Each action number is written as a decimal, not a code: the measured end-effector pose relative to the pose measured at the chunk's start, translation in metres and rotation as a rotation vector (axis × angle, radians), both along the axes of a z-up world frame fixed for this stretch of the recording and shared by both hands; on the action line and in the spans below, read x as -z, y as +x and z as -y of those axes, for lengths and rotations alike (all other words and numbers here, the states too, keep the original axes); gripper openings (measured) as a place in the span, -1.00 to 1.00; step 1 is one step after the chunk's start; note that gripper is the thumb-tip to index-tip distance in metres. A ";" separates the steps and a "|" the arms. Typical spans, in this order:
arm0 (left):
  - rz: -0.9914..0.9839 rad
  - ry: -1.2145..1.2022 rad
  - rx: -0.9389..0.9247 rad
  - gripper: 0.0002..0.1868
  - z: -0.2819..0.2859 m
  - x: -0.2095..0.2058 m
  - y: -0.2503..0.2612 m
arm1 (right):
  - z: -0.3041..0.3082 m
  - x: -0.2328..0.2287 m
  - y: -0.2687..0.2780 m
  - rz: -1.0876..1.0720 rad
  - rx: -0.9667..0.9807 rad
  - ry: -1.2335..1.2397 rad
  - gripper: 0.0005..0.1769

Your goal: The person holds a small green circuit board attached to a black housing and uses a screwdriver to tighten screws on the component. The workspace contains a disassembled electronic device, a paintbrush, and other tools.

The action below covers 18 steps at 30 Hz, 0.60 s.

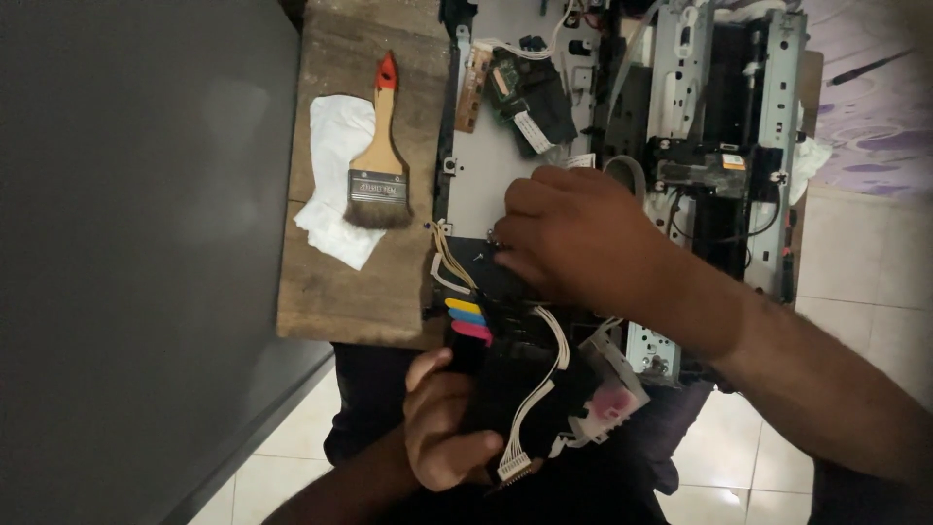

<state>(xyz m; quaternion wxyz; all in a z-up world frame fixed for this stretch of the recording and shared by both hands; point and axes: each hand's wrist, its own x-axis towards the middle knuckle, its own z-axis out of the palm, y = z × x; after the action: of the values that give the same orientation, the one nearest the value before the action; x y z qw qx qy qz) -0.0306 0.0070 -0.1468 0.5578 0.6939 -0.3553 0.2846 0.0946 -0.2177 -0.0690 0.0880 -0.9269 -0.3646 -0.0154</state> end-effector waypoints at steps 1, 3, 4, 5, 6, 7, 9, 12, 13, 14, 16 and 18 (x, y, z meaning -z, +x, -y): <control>-0.004 0.020 0.017 -0.63 -0.002 0.002 -0.001 | 0.000 0.001 0.001 -0.010 -0.006 -0.011 -0.77; -0.007 0.040 0.032 -0.64 0.000 0.001 0.001 | 0.000 0.001 0.001 -0.020 -0.013 -0.021 -0.78; 0.022 -0.004 0.000 -0.60 0.004 0.000 0.003 | -0.001 0.002 0.001 -0.036 -0.004 -0.041 -0.78; 0.051 -0.048 -0.032 -0.57 0.007 -0.002 0.006 | -0.002 0.002 0.002 -0.053 0.005 -0.060 -0.78; 0.051 -0.047 -0.031 -0.57 0.006 -0.001 0.004 | -0.002 0.003 0.001 -0.053 0.006 -0.059 -0.78; 0.037 -0.026 -0.031 -0.57 0.005 -0.001 0.002 | -0.002 0.005 0.000 -0.042 0.008 -0.036 -0.79; 0.027 -0.004 -0.030 -0.57 0.003 -0.003 0.003 | -0.002 0.007 0.001 -0.029 0.012 -0.013 -0.79; -0.008 0.015 0.009 -0.54 0.000 -0.003 0.003 | -0.002 0.007 0.001 -0.020 -0.007 -0.043 -0.83; -0.015 0.027 0.017 -0.49 -0.002 0.003 0.000 | -0.003 0.006 0.001 -0.008 -0.016 -0.020 -0.84; -0.022 0.039 0.025 -0.45 -0.004 0.008 -0.002 | -0.003 0.004 0.002 0.004 -0.024 0.004 -0.82; -0.051 0.068 0.034 -0.39 -0.008 0.017 -0.007 | -0.003 0.005 0.001 -0.003 -0.016 0.005 -0.83; -0.079 0.098 0.044 -0.34 -0.010 0.017 -0.009 | -0.003 0.002 0.002 -0.010 -0.007 0.008 -0.83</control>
<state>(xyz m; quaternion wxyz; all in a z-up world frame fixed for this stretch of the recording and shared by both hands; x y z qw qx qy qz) -0.0391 0.0166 -0.1638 0.5431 0.7231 -0.3617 0.2267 0.0962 -0.2145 -0.0714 0.0933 -0.9254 -0.3671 -0.0120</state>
